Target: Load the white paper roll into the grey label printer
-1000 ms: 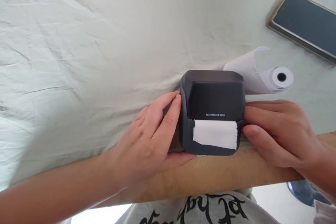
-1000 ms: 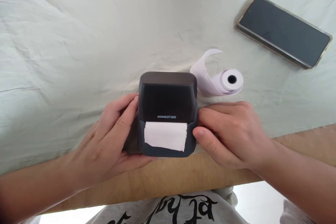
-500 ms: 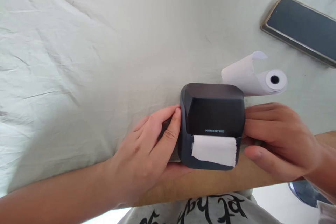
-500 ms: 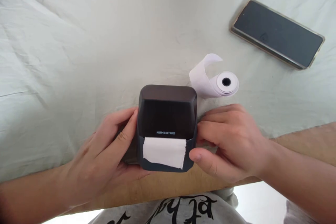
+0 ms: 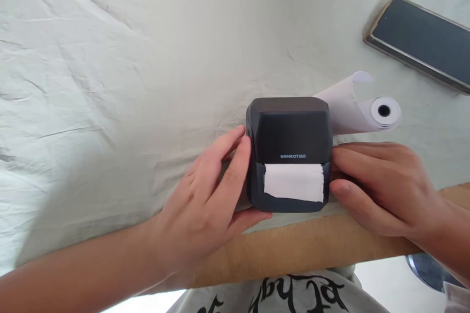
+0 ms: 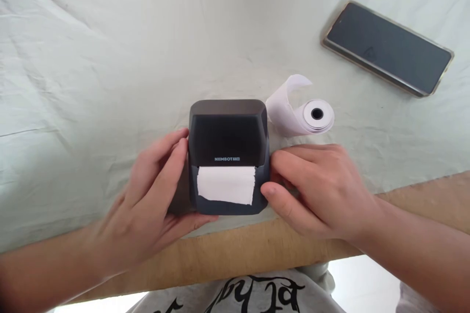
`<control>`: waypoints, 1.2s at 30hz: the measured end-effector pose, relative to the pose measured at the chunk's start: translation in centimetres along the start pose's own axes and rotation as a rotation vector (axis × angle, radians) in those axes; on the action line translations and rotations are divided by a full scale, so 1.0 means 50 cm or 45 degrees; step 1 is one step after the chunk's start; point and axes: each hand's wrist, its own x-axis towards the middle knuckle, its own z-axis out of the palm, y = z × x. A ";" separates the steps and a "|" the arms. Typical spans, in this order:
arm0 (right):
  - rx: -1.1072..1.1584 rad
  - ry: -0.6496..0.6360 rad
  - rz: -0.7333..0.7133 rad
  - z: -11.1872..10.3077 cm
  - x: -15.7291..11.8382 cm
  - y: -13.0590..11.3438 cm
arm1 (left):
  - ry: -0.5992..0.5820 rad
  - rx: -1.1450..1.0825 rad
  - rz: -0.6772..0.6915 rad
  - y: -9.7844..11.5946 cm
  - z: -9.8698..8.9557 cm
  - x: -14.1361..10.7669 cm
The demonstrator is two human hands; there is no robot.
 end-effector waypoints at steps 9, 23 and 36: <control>-0.024 0.033 0.100 0.007 -0.003 -0.005 | 0.025 -0.095 -0.044 0.024 -0.001 0.002; -0.126 -0.005 0.049 0.012 0.003 -0.004 | -0.049 -0.091 -0.109 0.020 -0.001 0.004; -0.330 0.124 0.182 -0.055 0.046 -0.055 | -0.039 -0.121 -0.112 0.007 0.013 -0.015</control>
